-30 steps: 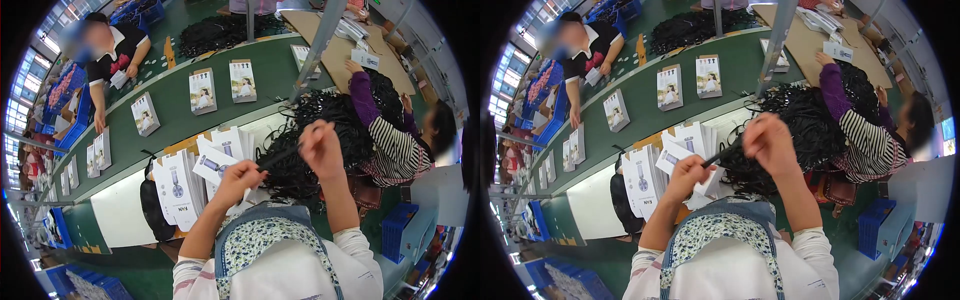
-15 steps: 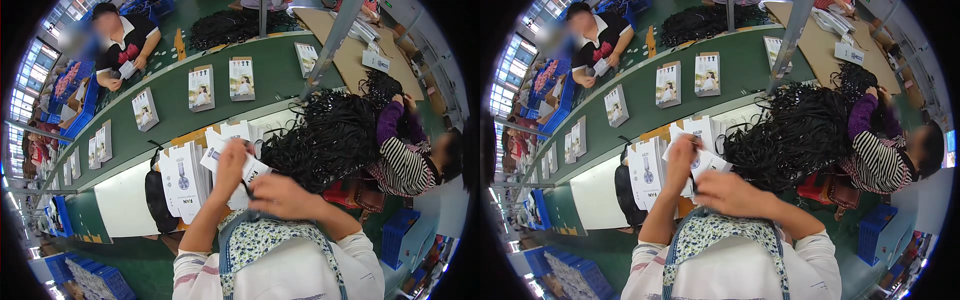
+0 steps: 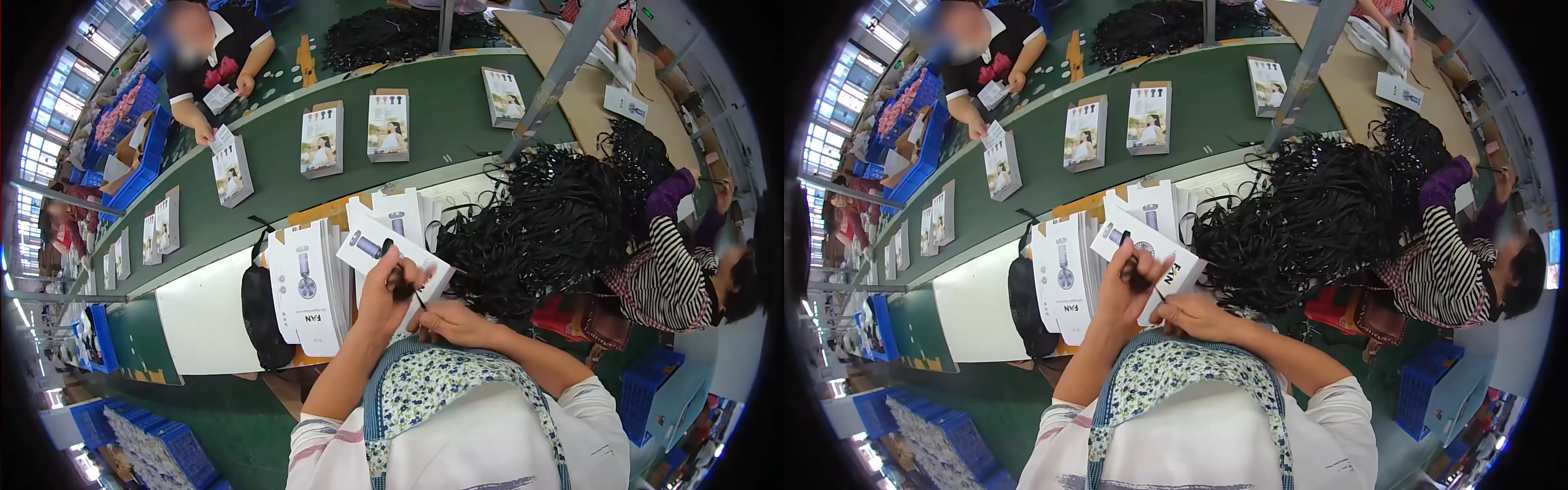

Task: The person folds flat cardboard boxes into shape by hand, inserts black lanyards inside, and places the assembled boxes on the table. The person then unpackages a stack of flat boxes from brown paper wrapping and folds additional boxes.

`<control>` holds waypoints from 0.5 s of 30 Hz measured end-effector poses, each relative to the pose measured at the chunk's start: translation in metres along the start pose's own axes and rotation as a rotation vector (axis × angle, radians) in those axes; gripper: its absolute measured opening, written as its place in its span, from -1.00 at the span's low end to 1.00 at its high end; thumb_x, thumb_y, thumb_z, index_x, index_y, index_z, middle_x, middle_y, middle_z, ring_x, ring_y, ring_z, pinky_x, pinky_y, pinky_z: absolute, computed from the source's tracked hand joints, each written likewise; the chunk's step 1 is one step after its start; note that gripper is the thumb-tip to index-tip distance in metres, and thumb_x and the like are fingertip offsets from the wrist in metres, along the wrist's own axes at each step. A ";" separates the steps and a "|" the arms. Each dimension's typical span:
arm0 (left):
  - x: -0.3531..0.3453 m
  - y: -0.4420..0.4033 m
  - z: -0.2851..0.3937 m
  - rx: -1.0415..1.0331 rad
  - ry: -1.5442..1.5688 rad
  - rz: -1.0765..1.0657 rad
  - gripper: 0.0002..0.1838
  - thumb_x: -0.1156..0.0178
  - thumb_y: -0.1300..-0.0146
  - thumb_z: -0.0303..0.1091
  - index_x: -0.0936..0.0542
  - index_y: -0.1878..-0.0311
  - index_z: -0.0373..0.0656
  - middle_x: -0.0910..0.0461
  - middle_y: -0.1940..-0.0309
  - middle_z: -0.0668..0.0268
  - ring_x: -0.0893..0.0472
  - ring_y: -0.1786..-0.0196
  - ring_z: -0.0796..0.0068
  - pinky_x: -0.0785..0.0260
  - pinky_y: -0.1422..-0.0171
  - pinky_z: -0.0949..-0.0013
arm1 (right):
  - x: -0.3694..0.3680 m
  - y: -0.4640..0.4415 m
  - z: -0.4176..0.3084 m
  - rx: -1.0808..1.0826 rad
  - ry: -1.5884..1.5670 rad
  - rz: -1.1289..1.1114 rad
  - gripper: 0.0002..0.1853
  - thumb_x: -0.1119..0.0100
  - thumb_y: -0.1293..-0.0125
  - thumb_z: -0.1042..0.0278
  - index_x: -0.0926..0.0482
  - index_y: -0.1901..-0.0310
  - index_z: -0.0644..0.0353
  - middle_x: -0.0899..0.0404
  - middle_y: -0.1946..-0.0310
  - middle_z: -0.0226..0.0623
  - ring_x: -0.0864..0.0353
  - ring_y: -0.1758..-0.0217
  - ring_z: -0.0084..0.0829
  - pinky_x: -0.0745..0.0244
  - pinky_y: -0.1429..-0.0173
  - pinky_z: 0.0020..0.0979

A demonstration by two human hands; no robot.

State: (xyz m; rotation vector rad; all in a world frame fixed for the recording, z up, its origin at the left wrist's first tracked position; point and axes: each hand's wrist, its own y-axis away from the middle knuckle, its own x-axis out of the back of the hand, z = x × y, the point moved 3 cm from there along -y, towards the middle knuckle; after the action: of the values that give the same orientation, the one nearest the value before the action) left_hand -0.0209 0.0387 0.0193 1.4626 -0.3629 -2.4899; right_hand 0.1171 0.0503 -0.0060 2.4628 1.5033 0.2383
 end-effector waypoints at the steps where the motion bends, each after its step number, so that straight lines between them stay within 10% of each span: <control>1: -0.003 0.005 0.003 0.121 0.124 0.103 -0.59 0.08 -0.38 -0.07 -0.23 0.57 -0.06 -0.16 0.72 0.43 -0.10 0.71 0.67 -0.08 0.56 0.61 | -0.001 0.000 0.002 0.054 0.009 0.007 -0.76 0.00 -0.34 0.25 -0.58 0.24 0.25 -0.54 0.48 -0.28 -0.55 0.45 -0.48 -0.47 0.29 -0.46; 4: -0.007 0.010 0.016 0.010 -0.029 0.073 -0.54 0.15 -0.40 -0.03 -0.17 0.60 -0.05 -0.12 0.73 0.45 0.00 0.77 0.71 0.10 0.69 0.60 | 0.016 0.003 0.004 0.109 0.339 0.142 -0.74 -0.04 -0.26 0.30 -0.54 0.04 0.09 -0.56 0.21 -0.28 -0.56 0.17 -0.40 -0.44 0.02 -0.40; 6: -0.011 0.013 0.025 0.001 -0.002 0.105 -0.53 0.18 -0.41 -0.02 -0.19 0.59 -0.07 -0.10 0.73 0.46 -0.01 0.75 0.71 0.19 0.70 0.59 | 0.023 0.002 -0.005 0.551 1.449 0.350 -0.52 -0.07 -0.14 0.38 -0.40 -0.16 -0.06 -0.40 -0.09 -0.36 -0.36 -0.17 -0.35 -0.15 -0.32 -0.26; 9: -0.018 0.014 0.032 -0.092 -0.013 0.041 -0.54 0.22 -0.42 -0.02 -0.21 0.56 -0.10 -0.11 0.71 0.46 0.02 0.73 0.72 0.21 0.68 0.58 | 0.027 -0.018 0.036 0.567 1.375 0.331 -0.30 -0.20 0.06 0.40 -0.29 -0.23 -0.12 -0.22 -0.25 -0.35 -0.12 -0.36 -0.30 0.16 -0.45 -0.14; 15: -0.046 0.033 0.054 -0.173 -0.070 -0.017 -0.59 0.21 -0.42 -0.07 -0.20 0.52 -0.09 -0.13 0.71 0.43 0.00 0.72 0.71 0.19 0.69 0.58 | 0.026 -0.031 0.049 0.718 1.277 0.438 -0.34 -0.21 0.03 0.40 -0.31 -0.21 -0.04 -0.23 -0.25 -0.23 -0.20 -0.32 -0.23 0.11 -0.43 -0.10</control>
State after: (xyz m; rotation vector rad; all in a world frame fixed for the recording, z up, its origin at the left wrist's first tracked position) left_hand -0.0440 0.0277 0.0927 1.3198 -0.1428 -2.5192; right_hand 0.1153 0.0812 -0.0613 3.4056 1.4599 1.9533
